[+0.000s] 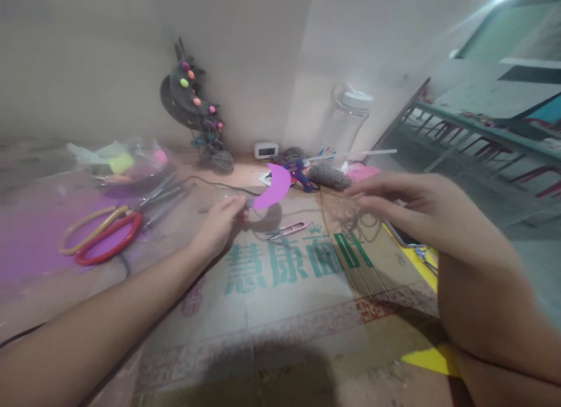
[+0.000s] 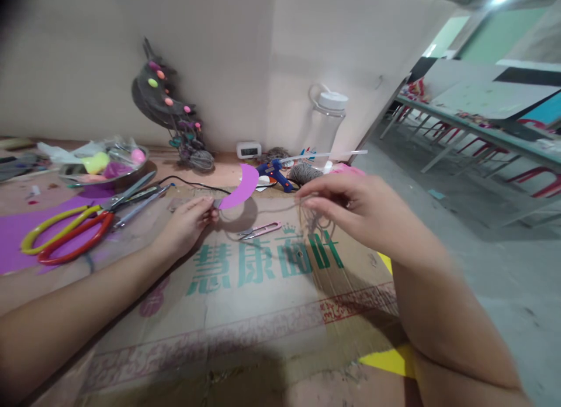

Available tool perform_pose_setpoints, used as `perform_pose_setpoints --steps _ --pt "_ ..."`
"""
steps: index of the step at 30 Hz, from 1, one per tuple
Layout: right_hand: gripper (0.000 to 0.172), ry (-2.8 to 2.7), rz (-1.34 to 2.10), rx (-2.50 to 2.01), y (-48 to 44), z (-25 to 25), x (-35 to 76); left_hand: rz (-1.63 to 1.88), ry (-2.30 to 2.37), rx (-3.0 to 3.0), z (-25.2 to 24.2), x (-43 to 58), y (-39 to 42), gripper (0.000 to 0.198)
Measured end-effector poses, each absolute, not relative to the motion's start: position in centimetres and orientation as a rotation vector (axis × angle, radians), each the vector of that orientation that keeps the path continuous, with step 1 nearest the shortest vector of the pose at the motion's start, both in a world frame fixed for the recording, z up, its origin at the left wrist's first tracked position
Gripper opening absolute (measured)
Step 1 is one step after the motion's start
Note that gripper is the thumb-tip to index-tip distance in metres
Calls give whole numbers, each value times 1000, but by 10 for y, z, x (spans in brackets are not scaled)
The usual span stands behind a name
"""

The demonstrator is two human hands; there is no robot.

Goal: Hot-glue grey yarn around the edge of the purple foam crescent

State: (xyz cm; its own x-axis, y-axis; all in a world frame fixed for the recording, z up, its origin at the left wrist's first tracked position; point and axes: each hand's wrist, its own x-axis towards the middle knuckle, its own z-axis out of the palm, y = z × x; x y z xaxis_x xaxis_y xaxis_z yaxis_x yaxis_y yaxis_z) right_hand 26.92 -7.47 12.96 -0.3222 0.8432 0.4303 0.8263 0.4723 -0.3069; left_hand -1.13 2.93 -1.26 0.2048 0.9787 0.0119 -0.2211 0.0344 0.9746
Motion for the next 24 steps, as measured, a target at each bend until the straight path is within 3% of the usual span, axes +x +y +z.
perform_pose_setpoints --steps 5,9,17,24 --pt "32 -2495 157 -1456 -50 117 293 1113 958 1374 -12 -13 27 33" --pt "29 -2264 273 -1513 -28 99 286 1048 1002 1552 -5 -12 21 35" --pt "35 -1788 814 -1494 0 35 257 974 987 1649 -7 -11 15 32" --pt "30 -1623 1136 -1362 -4 23 242 977 983 1644 -10 -11 15 30"
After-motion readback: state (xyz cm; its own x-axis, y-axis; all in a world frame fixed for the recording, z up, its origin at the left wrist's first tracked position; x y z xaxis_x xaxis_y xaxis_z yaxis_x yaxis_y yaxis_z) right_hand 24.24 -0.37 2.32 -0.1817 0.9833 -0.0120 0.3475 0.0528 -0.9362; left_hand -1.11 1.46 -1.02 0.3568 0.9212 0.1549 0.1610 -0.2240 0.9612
